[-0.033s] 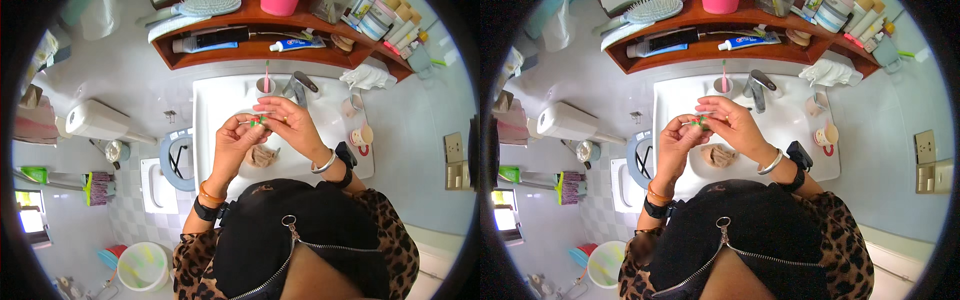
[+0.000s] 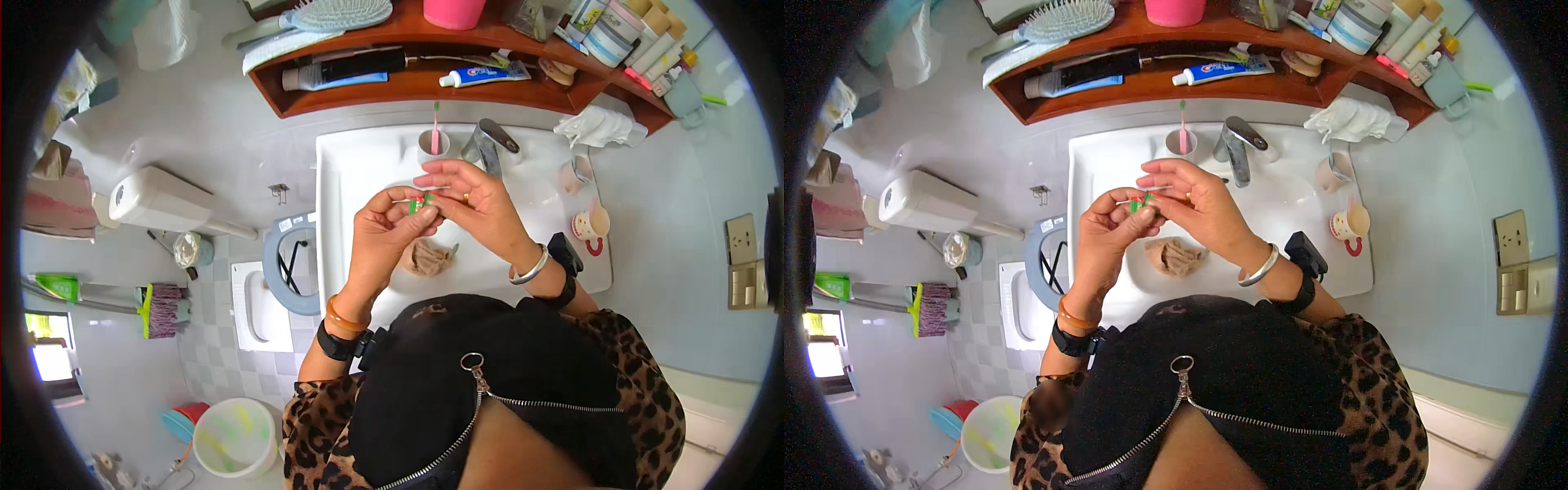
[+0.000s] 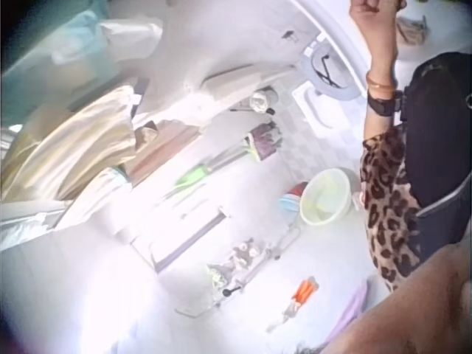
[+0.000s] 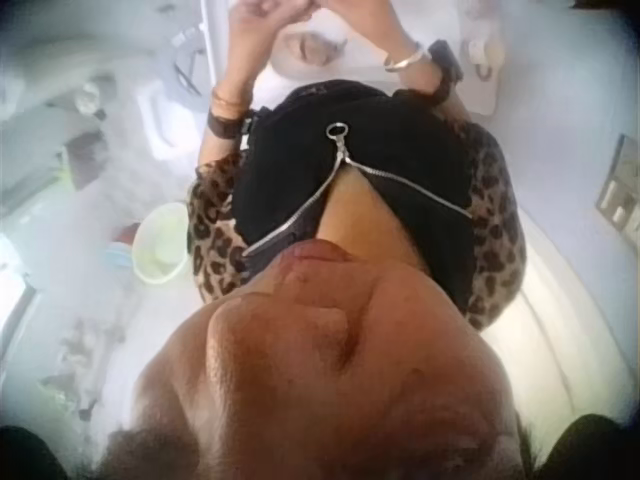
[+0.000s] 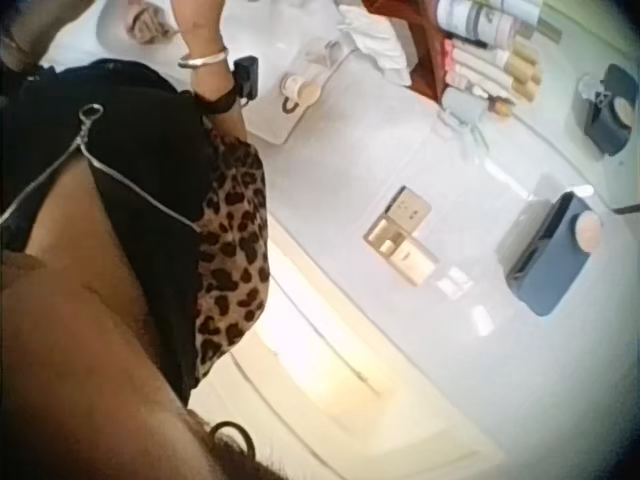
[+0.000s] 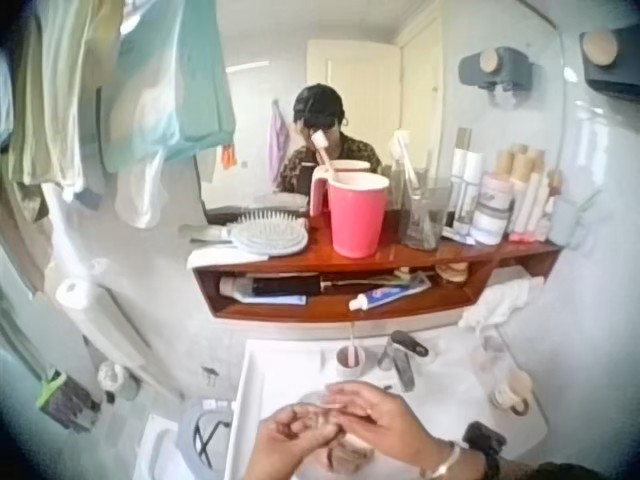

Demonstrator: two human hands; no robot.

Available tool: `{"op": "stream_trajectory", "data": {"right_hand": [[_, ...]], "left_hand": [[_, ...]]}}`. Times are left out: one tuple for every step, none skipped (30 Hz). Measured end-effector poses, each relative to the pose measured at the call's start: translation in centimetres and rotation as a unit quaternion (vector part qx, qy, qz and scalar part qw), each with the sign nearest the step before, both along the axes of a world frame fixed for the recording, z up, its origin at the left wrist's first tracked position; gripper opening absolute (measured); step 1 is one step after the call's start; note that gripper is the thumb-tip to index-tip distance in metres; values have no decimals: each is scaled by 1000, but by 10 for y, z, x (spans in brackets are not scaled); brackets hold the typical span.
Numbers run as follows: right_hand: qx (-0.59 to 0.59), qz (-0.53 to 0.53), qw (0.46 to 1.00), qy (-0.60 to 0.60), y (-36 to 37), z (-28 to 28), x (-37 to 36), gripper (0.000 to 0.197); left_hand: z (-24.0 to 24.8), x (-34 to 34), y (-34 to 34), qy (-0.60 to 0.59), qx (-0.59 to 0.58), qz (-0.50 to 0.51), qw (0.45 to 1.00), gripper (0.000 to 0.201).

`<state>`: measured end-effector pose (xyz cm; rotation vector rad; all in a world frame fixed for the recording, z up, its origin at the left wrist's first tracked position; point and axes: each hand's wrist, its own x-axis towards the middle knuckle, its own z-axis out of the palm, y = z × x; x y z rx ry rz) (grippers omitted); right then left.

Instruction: The recorder is cleaning various toiletries and bathroom fixtures, including a hairbrush and a toothpaste tube at the sink, followed by scrubbing the toilet tank and a small shelf with a cloth.

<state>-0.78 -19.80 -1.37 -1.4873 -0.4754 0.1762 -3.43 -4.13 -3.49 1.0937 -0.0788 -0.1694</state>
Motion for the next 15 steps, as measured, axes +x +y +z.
{"op": "stream_trajectory", "data": {"right_hand": [[55, -6, 997, 57, -1, -1, 0, 23], [28, 21, 999, 28, -7, -6, 4, 23], [31, 19, 999, 24, -11, -6, 5, 23], [12, 29, 998, 58, -15, -6, 6, 24], [-6, 39, 995, 93, -18, -6, 7, 24], [-3, 36, 995, 89, -20, -6, 7, 24], [18, 20, 996, 90, -23, -7, 7, 24], [40, 3, 995, 91, -25, -6, 5, 24], [42, 5, 995, 89, -23, -5, 3, 24], [46, -27, 992, 110, -22, -3, 1, 24], [49, -60, 988, 131, -23, -1, -1, 24], [52, -63, 988, 129, -27, -3, -1, 24], [26, -62, 988, 142, -35, -7, -2, 24], [0, -62, 986, 155, -43, -10, -2, 24], [4, -69, 986, 153, -50, -11, -4, 24]], "left_hand": [[0, 3, 0, 0, 6, -8, 1000, 20], [1, 6, -1, -5, 9, -9, 1000, 20], [1, 9, -1, -11, 24, -20, 999, 19], [1, 13, -2, -17, 37, -30, 999, 18], [2, 17, -2, -20, 40, -33, 998, 18], [4, 20, -3, -28, 59, -40, 997, 17], [5, 24, -5, -35, 78, -46, 995, 16], [4, 31, -5, -39, 81, -50, 995, 16], [1, 37, 1, -52, 83, -33, 995, 15], [-3, 46, 4, -65, 85, -19, 994, 15], [-5, 59, 8, -80, 80, 13, 993, 14], [-2, 70, 13, -110, 99, 57, 987, 12], [3, 82, 17, -139, 133, 101, 976, 13], [6, 96, 22, -177, 143, 137, 964, 15], [13, 108, 23, -195, 191, 164, 948, 17]]}}
